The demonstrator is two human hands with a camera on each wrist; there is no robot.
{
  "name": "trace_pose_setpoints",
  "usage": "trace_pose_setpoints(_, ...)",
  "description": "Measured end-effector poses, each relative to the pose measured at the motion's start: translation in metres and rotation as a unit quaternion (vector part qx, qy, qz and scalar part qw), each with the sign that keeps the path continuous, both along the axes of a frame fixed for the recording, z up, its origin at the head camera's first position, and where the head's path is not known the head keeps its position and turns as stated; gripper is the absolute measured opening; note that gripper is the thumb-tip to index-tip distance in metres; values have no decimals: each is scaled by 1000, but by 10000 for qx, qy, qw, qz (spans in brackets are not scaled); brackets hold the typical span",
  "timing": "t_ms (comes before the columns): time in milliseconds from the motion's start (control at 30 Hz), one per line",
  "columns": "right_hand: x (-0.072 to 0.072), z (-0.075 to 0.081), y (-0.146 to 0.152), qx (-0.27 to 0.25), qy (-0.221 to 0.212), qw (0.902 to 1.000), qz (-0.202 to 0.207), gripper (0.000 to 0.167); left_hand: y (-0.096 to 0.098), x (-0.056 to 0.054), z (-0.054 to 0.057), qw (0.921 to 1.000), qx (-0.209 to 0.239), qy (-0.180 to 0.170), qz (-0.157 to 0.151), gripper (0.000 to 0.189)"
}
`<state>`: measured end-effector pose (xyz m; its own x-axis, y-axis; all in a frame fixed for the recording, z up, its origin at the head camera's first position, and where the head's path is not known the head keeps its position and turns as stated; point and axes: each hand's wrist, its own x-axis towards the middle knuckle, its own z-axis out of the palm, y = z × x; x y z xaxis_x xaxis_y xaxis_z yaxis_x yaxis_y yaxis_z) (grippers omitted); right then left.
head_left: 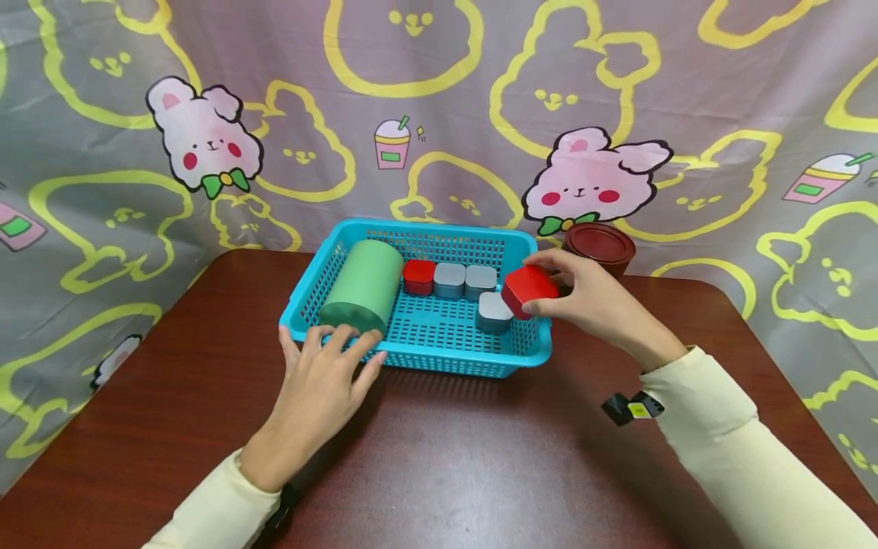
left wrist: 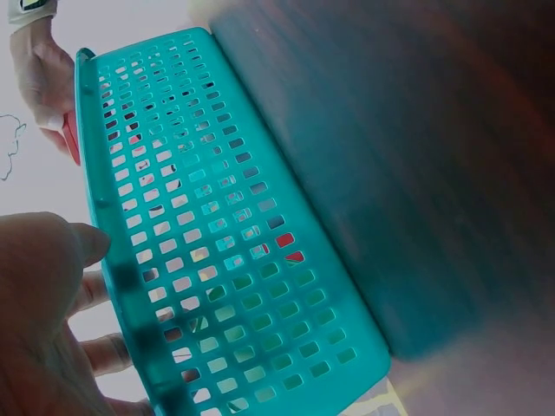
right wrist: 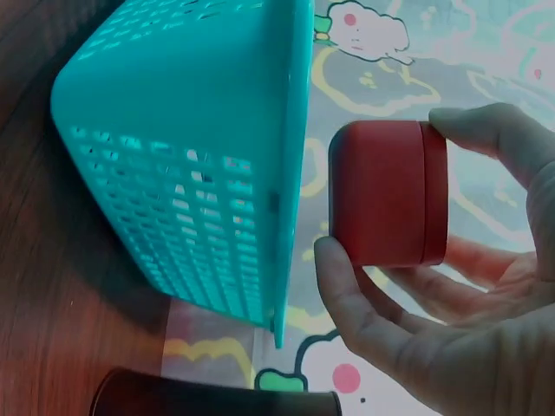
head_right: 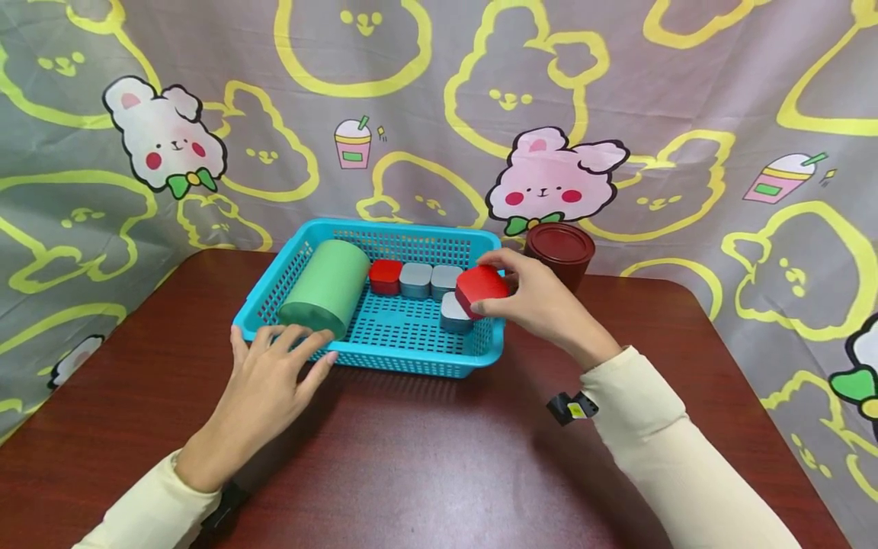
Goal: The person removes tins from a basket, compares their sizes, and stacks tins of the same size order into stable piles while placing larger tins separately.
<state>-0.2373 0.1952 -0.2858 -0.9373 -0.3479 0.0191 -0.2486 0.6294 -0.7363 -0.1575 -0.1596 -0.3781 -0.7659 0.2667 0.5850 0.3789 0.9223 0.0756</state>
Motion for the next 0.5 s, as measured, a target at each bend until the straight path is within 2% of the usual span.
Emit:
trace_pose_setpoints(300, 12, -3, 21, 41, 189, 9981, -593, 77, -2, 1, 0, 10000, -16, 16, 36, 30)
trace_pose_setpoints(500, 22, -9, 37, 154, 336, 9926, -1153, 73, 0, 1, 0, 10000, -25, 9, 21, 30)
